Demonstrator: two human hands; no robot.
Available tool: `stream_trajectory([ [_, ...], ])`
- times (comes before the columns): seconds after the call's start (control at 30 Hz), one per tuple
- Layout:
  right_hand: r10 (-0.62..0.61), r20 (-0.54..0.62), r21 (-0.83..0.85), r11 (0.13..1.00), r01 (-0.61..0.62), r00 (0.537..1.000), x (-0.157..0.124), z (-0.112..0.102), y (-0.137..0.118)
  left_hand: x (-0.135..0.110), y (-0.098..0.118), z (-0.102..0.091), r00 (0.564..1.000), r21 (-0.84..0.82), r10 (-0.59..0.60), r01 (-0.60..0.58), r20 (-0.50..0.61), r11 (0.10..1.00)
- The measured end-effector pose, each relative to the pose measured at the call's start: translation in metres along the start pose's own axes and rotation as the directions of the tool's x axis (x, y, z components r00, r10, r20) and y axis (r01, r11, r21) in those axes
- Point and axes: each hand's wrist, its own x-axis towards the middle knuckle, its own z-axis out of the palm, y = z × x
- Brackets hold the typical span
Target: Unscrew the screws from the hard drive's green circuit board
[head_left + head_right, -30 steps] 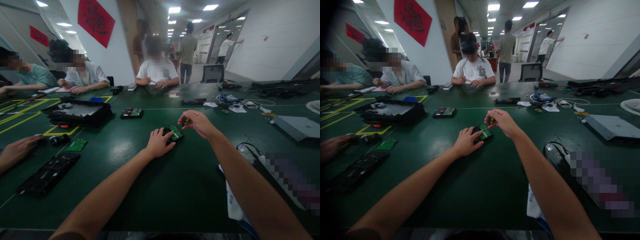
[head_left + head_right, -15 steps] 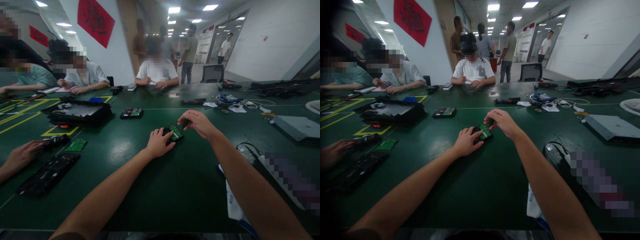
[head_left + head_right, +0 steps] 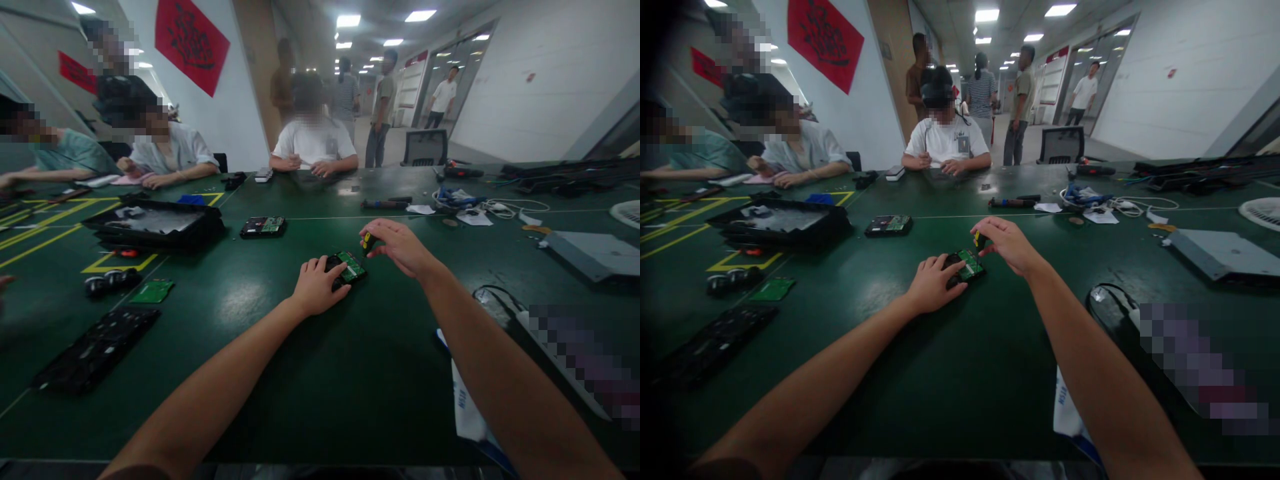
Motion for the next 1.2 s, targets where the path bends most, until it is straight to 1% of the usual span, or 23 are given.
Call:
stream_trajectory([
  [0.13,0.027,0.019,0.05,0.998,-0.028,0.999,0.0012,0.0015,0.0029,0.0002,-0.0002,-0.0003,1.0,0.0,0.002,-0.002,-0.001,1.0],
  [0.27,0.034,0.035,0.099,0.994,-0.037,0.999,0.0028,-0.0013,0.0044,0.0004,-0.0005,0.0005,1.0,-0.006,-0.002,0.002,0.0,1.0],
  [0.33,0.038,0.043,0.083,0.996,-0.042,0.998,0.0024,-0.003,0.0028,0.0003,-0.0005,0.0005,1.0,-0.01,-0.006,0.006,0.001,1.0],
  [0.47,0.023,0.036,-0.002,1.0,-0.023,0.999,0.0,-0.0035,-0.0013,-0.0004,0.0002,-0.0006,1.0,-0.01,-0.005,0.005,0.0,1.0],
  [0.53,0.013,0.045,-0.006,1.0,-0.013,0.999,-0.0012,-0.002,-0.002,-0.0006,0.0006,-0.001,1.0,-0.004,-0.005,0.005,-0.003,1.0],
  [0.7,0.018,0.078,0.059,0.998,-0.023,0.997,-0.0012,0.0015,-0.0001,-0.0002,0.0012,-0.0007,1.0,0.006,-0.004,0.004,-0.009,1.0],
  [0.87,0.043,0.094,0.13,0.99,-0.055,0.995,0.0009,-0.0025,0.001,-0.0001,0.0004,0.0005,1.0,0.006,-0.003,0.003,-0.01,1.0],
  [1.2,0.072,0.122,-0.017,0.997,-0.07,0.99,-0.0018,-0.0059,-0.0033,0.0,-0.0007,0.0001,1.0,-0.004,0.0,0.0,0.006,1.0],
])
